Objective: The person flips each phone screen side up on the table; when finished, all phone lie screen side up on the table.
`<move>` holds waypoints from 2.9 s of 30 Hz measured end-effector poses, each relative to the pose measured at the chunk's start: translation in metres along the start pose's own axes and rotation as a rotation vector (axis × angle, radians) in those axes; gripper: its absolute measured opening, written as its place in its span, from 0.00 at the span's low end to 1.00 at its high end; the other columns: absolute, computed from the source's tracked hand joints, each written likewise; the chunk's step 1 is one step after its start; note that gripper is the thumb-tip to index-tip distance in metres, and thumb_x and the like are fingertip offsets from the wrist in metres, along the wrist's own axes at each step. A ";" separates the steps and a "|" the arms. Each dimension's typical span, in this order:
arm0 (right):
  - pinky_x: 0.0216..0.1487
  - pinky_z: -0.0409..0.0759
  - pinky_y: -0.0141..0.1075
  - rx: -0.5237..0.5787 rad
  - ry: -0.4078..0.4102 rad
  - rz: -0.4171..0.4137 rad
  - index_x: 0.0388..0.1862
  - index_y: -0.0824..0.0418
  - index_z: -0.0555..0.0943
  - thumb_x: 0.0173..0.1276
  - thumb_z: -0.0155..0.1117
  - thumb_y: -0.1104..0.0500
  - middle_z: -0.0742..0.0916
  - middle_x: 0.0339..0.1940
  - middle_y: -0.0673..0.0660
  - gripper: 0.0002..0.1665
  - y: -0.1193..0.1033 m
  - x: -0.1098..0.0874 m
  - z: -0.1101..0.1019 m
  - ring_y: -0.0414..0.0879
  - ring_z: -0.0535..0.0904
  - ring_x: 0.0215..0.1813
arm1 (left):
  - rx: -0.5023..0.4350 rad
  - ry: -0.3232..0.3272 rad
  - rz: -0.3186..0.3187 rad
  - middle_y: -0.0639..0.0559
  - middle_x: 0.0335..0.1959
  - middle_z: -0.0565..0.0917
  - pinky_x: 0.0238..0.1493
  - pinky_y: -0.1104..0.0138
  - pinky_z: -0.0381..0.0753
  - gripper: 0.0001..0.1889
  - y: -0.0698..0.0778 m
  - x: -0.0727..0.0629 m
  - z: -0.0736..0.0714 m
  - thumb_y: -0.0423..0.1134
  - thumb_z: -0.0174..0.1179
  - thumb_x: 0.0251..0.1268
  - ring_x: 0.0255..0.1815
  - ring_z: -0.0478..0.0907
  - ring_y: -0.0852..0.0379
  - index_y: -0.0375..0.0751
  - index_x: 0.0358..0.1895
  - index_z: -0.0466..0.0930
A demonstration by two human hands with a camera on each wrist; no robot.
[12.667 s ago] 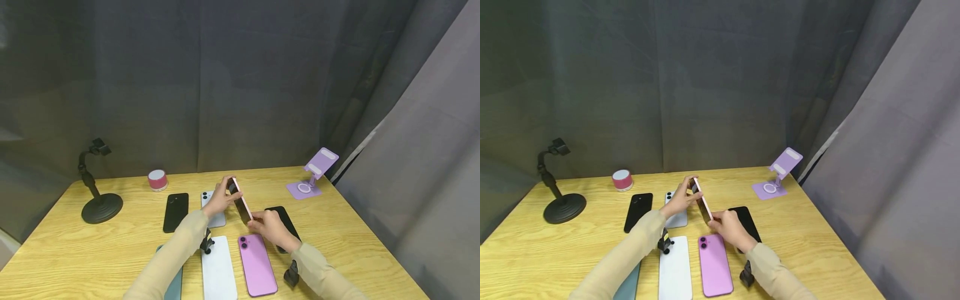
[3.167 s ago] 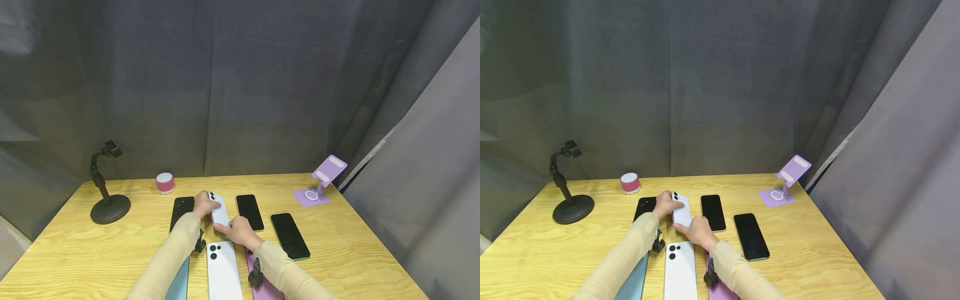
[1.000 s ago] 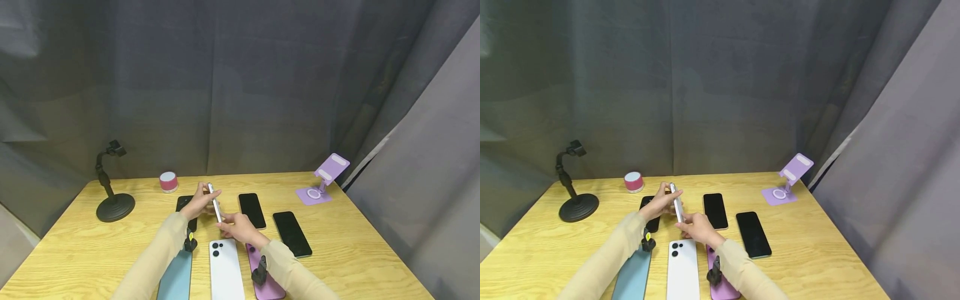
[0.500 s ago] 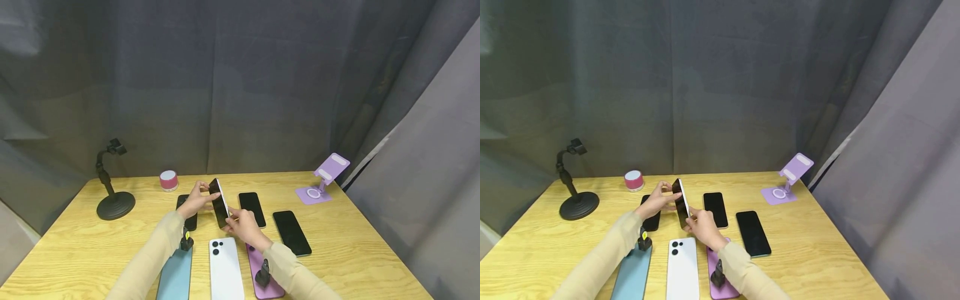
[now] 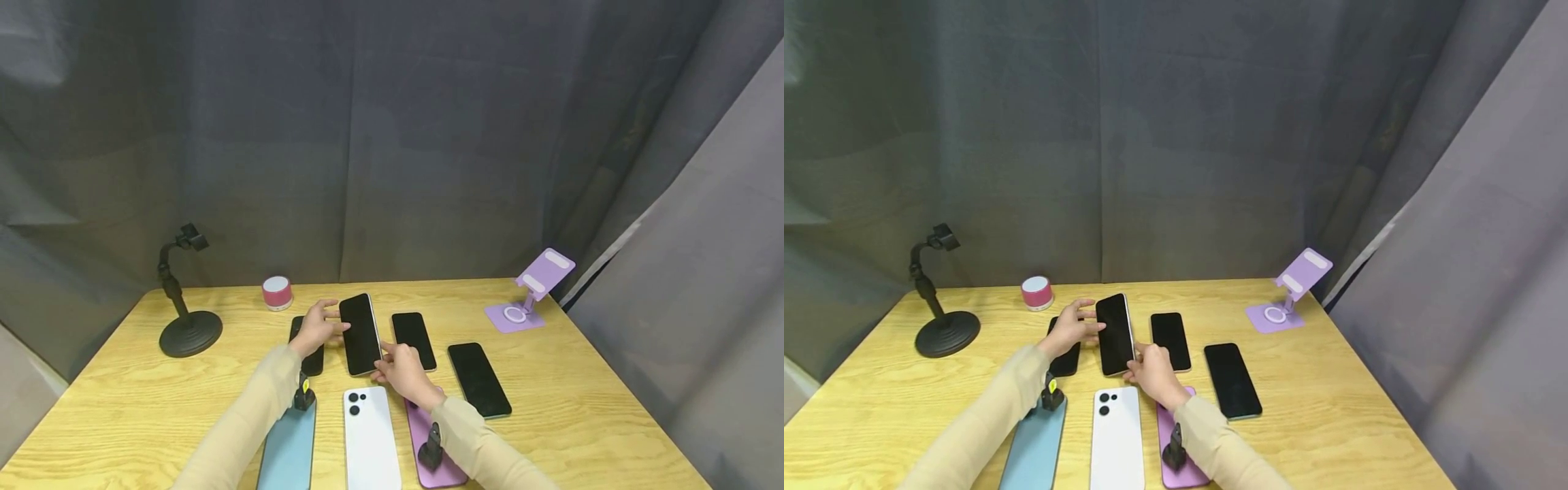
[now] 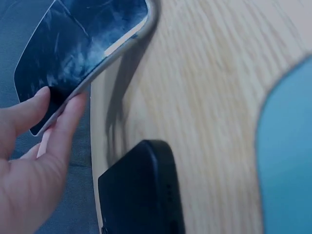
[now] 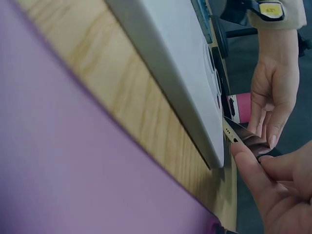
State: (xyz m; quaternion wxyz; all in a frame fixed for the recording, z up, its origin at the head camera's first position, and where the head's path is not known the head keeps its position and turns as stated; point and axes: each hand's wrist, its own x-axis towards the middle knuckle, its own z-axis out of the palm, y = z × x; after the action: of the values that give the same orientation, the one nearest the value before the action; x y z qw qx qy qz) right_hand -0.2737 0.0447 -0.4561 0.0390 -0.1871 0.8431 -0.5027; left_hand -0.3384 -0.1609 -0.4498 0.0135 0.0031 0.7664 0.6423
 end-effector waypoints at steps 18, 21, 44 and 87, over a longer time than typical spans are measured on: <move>0.23 0.73 0.28 -0.157 0.008 0.065 0.63 0.77 0.68 0.54 0.71 0.70 0.85 0.19 0.54 0.38 0.003 0.003 -0.002 0.39 0.77 0.20 | 0.087 0.014 0.028 0.33 0.56 0.74 0.40 0.56 0.86 0.33 -0.002 0.002 0.004 0.25 0.66 0.55 0.35 0.83 0.57 0.29 0.66 0.66; 0.22 0.71 0.28 -0.197 0.025 0.057 0.62 0.76 0.70 0.52 0.73 0.69 0.84 0.18 0.53 0.38 0.004 0.004 -0.002 0.38 0.73 0.19 | 0.095 0.028 0.030 0.33 0.56 0.75 0.40 0.55 0.86 0.33 -0.002 0.002 0.005 0.25 0.67 0.55 0.35 0.83 0.56 0.29 0.66 0.66; 0.29 0.76 0.30 -0.357 0.109 0.012 0.50 0.77 0.79 0.45 0.78 0.68 0.82 0.21 0.53 0.32 0.006 0.007 0.002 0.38 0.73 0.24 | 0.120 0.013 0.059 0.32 0.55 0.74 0.37 0.57 0.87 0.32 -0.002 0.003 0.006 0.24 0.65 0.55 0.36 0.83 0.56 0.28 0.65 0.67; 0.27 0.66 0.30 -0.411 0.012 0.094 0.40 0.73 0.85 0.53 0.75 0.65 0.69 0.19 0.49 0.16 0.002 0.007 0.002 0.44 0.67 0.29 | 0.446 -0.098 -0.028 0.40 0.31 0.83 0.32 0.67 0.86 0.20 -0.004 -0.008 0.020 0.28 0.60 0.63 0.26 0.85 0.53 0.21 0.57 0.73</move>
State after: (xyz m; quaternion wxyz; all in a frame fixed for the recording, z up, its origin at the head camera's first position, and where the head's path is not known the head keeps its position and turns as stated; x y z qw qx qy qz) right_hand -0.2798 0.0418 -0.4576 0.0183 -0.1483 0.9359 -0.3189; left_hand -0.3302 -0.1426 -0.4568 0.0586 0.0266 0.8877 0.4560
